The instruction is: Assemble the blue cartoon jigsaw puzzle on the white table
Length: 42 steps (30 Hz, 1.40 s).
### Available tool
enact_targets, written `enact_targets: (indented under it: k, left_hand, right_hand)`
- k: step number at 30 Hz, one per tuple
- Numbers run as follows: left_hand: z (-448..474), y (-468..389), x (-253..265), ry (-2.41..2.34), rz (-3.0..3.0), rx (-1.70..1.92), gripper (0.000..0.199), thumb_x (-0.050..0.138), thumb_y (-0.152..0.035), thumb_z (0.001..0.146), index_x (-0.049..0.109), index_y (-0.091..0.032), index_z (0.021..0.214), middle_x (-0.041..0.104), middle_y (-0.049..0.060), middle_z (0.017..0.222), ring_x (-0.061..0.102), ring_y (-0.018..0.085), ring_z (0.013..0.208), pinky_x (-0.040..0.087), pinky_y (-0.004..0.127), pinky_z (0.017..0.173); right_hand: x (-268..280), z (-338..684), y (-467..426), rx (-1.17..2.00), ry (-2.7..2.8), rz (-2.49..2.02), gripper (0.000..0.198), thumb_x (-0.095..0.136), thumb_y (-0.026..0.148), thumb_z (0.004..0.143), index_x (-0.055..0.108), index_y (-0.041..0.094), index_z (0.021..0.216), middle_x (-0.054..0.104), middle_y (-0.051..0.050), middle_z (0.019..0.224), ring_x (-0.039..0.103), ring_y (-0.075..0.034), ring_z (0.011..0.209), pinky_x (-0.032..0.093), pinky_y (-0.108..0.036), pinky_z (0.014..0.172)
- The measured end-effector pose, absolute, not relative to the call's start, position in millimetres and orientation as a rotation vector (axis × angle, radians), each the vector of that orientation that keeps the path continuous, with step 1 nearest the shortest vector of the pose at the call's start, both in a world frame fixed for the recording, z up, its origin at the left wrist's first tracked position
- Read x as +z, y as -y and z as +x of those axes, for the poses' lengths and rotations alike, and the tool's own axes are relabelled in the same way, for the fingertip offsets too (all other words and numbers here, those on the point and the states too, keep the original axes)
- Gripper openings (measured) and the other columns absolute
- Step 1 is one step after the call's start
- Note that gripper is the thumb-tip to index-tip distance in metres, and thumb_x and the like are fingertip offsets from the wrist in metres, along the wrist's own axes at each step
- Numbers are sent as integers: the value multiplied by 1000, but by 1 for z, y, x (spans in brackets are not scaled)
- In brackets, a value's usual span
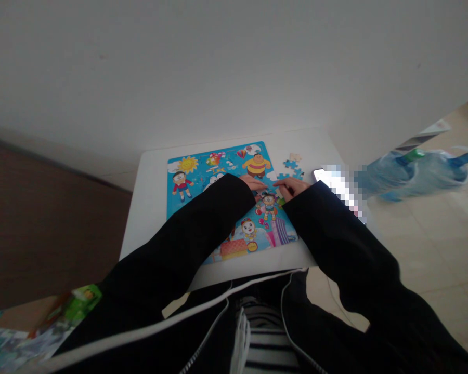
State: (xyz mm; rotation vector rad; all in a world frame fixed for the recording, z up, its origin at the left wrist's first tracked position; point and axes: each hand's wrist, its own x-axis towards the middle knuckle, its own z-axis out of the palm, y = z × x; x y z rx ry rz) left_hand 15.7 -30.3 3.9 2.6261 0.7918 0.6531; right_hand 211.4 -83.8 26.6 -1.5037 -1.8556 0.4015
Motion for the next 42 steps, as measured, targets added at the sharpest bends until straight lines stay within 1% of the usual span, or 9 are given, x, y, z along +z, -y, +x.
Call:
enact_targets:
  k: [4, 9, 13, 16, 22, 30, 36, 42]
  left_hand:
    - [15, 29, 4, -772, 2649, 663, 31, 49, -32, 82, 65, -15, 103, 67, 8, 95, 59, 17, 86, 44, 27, 82]
    - [12, 24, -1, -850, 2604, 752, 39, 58, -44, 77, 66, -16, 102, 60, 9, 87, 56, 19, 78, 46, 30, 73]
    - [13, 23, -2, -953, 2427, 805, 29, 55, -41, 81, 67, -20, 98, 58, 5, 83, 54, 12, 68, 47, 23, 61]
    - [15, 25, 1, -952, 2304, 807, 24, 56, -36, 82, 68, -19, 95, 59, 5, 83, 52, 8, 61, 45, 18, 54]
    - [17, 28, 6, -973, 2282, 813, 22, 57, -30, 82, 68, -15, 93, 62, 7, 85, 55, 7, 60, 46, 18, 57]
    - [18, 28, 3, -1094, 2170, 888, 21, 60, -32, 78, 69, -15, 88, 62, 6, 82, 53, 6, 56, 45, 17, 52]
    - [17, 25, -2, -1112, 2168, 897, 19, 61, -31, 78, 68, -15, 85, 64, 6, 77, 56, 8, 58, 45, 16, 52]
    - [19, 25, -7, -1051, 2120, 971, 17, 62, -26, 76, 68, -11, 81, 62, 5, 70, 52, 6, 52, 45, 16, 52]
  right_hand:
    - [25, 212, 83, 405, 1844, -1511, 22, 46, 19, 76, 68, 19, 79, 61, -2, 68, 47, -9, 50, 39, -23, 50]
    - [25, 212, 84, 420, 1847, -1502, 22, 46, 19, 77, 68, 19, 80, 60, -2, 68, 48, -9, 51, 39, -23, 51]
    - [27, 211, 85, 433, 1839, -1520, 22, 46, 19, 77, 68, 19, 81, 60, -2, 69, 48, -9, 51, 39, -23, 50]
    - [27, 212, 84, 421, 1849, -1518, 22, 46, 19, 77, 68, 20, 80, 60, -2, 68, 48, -9, 50, 39, -23, 50]
    - [26, 212, 83, 424, 1854, -1513, 22, 46, 19, 77, 68, 19, 80, 61, -2, 69, 48, -10, 50, 40, -23, 51]
    - [25, 211, 84, 404, 1832, -1514, 22, 46, 19, 77, 68, 19, 79, 59, -2, 66, 46, -9, 49, 39, -23, 49]
    - [24, 211, 83, 400, 1839, -1505, 22, 47, 17, 76, 69, 17, 80, 59, -2, 65, 46, -9, 49, 38, -23, 49]
    - [21, 211, 82, 394, 1844, -1491, 22, 47, 17, 77, 69, 17, 79, 59, -2, 65, 44, -8, 47, 37, -22, 48]
